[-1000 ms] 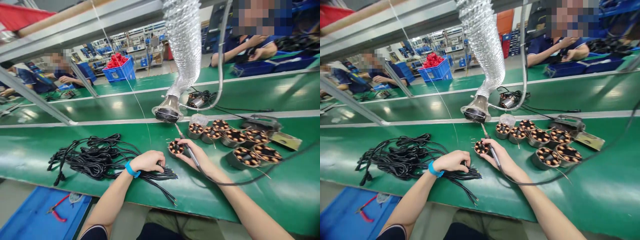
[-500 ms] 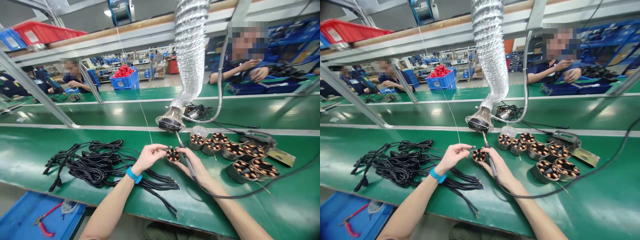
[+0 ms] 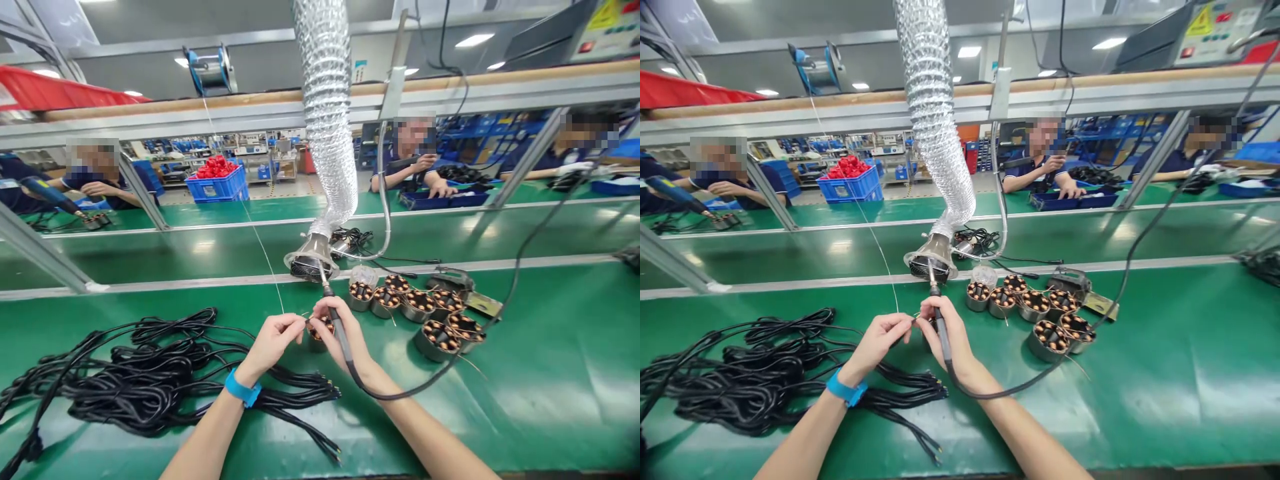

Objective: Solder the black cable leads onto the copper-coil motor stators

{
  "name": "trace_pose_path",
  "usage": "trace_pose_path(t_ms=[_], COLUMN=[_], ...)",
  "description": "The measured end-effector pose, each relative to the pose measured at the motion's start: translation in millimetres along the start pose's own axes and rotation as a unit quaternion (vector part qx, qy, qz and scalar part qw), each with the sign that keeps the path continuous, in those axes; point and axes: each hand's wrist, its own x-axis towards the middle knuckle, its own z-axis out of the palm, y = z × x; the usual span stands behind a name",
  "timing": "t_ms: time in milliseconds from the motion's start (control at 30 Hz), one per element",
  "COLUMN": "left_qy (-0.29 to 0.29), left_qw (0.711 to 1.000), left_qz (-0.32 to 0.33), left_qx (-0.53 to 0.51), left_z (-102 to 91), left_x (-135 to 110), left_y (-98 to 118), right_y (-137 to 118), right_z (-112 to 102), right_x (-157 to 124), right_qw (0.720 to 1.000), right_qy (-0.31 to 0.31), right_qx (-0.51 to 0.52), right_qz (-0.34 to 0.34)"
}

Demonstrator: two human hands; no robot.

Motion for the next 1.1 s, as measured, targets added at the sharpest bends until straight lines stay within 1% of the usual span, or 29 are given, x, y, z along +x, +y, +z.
trace_pose_path(t_ms=[67, 133, 233, 367, 533, 600, 733, 800, 967, 1100], left_qy=[-0.026, -0.031, 0.004, 0.045, 0.059, 0.054, 0.015, 0.005, 0.017, 0.024], left_qw=[1.000, 0.999, 0.996, 0.991, 0.984, 0.982, 0.985, 0.987, 0.986, 0.986], left_qz=[-0.005, -0.028, -0.051, -0.053, -0.061, -0.068, -0.088, -0.097, -0.107, -0.105], left_qx=[-0.006, -0.032, -0.077, -0.112, -0.156, -0.168, -0.150, -0.132, -0.127, -0.127], left_z=[-0.9, -0.2, 3.5, 9.3, 13.0, 12.4, 8.1, 6.1, 5.1, 4.8], left_x=[1.0, 1.8, 2.5, 3.8, 5.6, 5.9, 5.7, 5.8, 6.9, 6.5], left_y=[0.4, -1.0, -4.5, -8.9, -13.8, -13.3, -6.7, -3.9, -6.2, -8.4], right_y=[1.5, 2.4, 3.5, 5.7, 8.2, 8.6, 9.3, 10.1, 12.1, 11.9], right_z=[2.0, 2.4, 2.1, 2.8, 4.0, 3.9, 3.9, 4.3, 5.3, 5.3], right_x=[-1.7, -5.5, -11.0, -13.3, -13.5, -14.0, -15.1, -15.6, -15.8, -14.6], right_qw=[1.000, 0.999, 0.998, 0.996, 0.996, 0.996, 0.995, 0.995, 0.995, 0.992], right_qy=[-0.002, 0.004, 0.024, 0.043, 0.042, 0.044, 0.051, 0.051, 0.056, 0.062], right_qx=[0.025, 0.045, 0.049, 0.048, 0.040, 0.040, 0.046, 0.048, 0.040, 0.064], right_qz=[0.009, 0.022, 0.037, 0.059, 0.071, 0.070, 0.075, 0.077, 0.074, 0.089])
